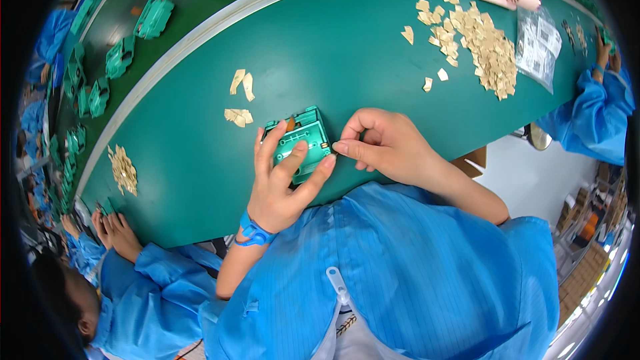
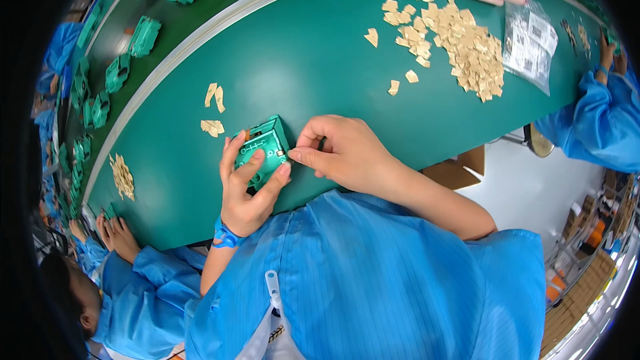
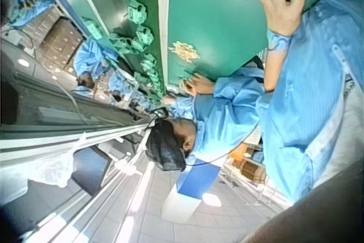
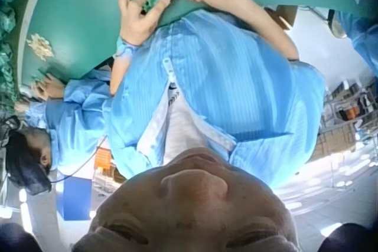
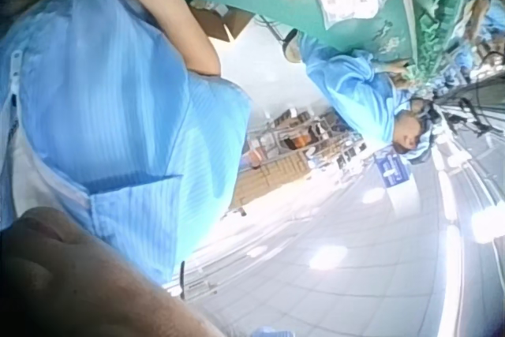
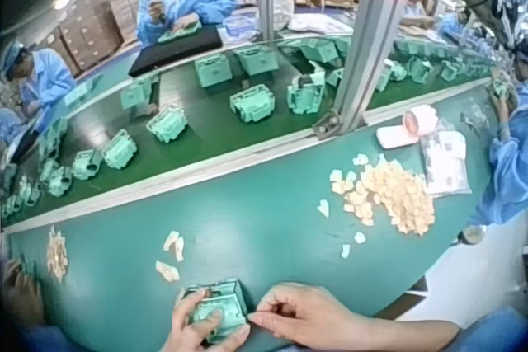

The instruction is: The person assembles electronic components by hand, fitting small black parts into green plastic housings on a factory assembly line.

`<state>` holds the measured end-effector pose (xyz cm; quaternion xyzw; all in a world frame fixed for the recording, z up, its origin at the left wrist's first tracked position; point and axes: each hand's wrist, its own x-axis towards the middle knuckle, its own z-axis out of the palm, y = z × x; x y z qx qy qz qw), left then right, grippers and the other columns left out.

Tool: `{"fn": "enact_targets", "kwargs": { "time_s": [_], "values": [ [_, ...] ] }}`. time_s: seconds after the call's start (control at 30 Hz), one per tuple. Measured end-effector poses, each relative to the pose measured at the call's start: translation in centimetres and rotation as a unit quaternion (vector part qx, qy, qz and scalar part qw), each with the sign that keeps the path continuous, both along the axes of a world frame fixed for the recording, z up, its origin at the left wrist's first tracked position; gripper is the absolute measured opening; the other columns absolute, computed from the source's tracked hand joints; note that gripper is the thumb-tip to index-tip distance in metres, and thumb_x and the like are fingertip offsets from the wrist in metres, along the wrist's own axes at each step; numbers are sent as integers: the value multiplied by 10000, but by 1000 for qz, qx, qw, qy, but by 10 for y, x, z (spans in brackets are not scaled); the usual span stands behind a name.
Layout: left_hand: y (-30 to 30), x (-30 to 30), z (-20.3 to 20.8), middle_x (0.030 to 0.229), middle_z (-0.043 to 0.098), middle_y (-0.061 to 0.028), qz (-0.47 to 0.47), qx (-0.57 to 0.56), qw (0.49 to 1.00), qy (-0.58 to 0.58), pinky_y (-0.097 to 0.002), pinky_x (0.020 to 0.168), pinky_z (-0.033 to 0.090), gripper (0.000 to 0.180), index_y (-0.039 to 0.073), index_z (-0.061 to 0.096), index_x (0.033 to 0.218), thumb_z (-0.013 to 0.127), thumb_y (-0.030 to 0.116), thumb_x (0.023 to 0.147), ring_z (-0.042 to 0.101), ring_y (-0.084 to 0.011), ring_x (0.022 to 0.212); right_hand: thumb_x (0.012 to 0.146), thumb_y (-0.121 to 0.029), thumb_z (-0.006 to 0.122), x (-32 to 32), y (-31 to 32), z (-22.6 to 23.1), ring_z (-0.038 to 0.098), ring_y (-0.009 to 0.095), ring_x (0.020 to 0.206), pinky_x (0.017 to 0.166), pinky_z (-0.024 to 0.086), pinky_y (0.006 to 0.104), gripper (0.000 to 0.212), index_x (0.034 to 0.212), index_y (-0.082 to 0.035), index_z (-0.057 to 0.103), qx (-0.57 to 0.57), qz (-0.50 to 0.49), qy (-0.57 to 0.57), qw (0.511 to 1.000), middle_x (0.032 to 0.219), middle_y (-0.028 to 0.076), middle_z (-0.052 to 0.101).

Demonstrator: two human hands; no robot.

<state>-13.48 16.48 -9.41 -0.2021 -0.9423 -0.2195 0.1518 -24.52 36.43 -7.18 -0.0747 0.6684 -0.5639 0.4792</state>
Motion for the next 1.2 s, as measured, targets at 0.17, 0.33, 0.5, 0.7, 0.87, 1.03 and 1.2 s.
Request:
{"fn": "enact_targets", "kwargs": {
  "time_s": [0.17, 0.33, 0.5, 0.7, 0.87, 1.03, 1.2],
  "values": [
    [0, 1, 6, 1213, 482, -119, 6, 138, 990, -28, -597, 992, 401, 336, 183, 691, 1059, 787, 115, 744, 460, -464, 1200, 899, -170, 676, 0, -4, -4, 575, 64, 690, 581, 463, 221, 170, 887, -21, 596, -111, -21, 82, 990, 820, 19, 599],
    [10, 3, 11, 1214, 462, -106, 38, 275, 961, 15, -581, 998, 415, 330, 202, 616, 1167, 691, 143, 851, 457, -481, 1206, 891, -187, 686, -4, -8, 20, 578, 77, 706, 628, 478, 232, 177, 873, -29, 608, -168, 3, 32, 985, 837, 16, 562],
    [15, 5, 7, 1230, 427, -98, 33, 315, 946, 68, -583, 995, 421, 303, 230, 597, 1192, 659, 214, 895, 414, -492, 1228, 874, -181, 703, 0, -8, 29, 583, 89, 695, 608, 484, 234, 172, 832, -37, 619, -177, 5, 93, 980, 824, 25, 558],
    [18, 5, 4, 1226, 428, -94, 37, 324, 942, 81, -593, 1013, 400, 297, 239, 595, 1193, 653, 235, 901, 430, -460, 1214, 870, -164, 704, 3, -9, 30, 591, 95, 700, 611, 497, 236, 171, 820, -26, 616, -179, -5, 105, 978, 832, 30, 565],
    [19, 5, 1, 1220, 432, -92, 39, 335, 937, 92, -603, 1031, 374, 295, 238, 598, 1190, 653, 241, 901, 450, -432, 1196, 869, -137, 699, 3, -9, 31, 596, 105, 704, 615, 506, 245, 155, 817, -18, 615, -179, -2, 113, 977, 838, 42, 568],
    [20, 5, -2, 1209, 434, -104, 36, 339, 935, 97, -600, 1034, 375, 288, 216, 600, 1182, 653, 237, 900, 445, -443, 1206, 863, -125, 702, 3, -9, 29, 598, 107, 706, 618, 512, 247, 152, 812, -15, 610, -177, 0, 121, 977, 827, 42, 565],
    [20, 5, -2, 1208, 431, -109, 33, 336, 936, 102, -597, 1030, 382, 287, 210, 599, 1179, 655, 236, 899, 439, -454, 1211, 860, -121, 704, 2, -9, 31, 600, 107, 709, 621, 514, 248, 161, 800, -15, 599, -174, 5, 116, 978, 818, 39, 561]
  ]
}}
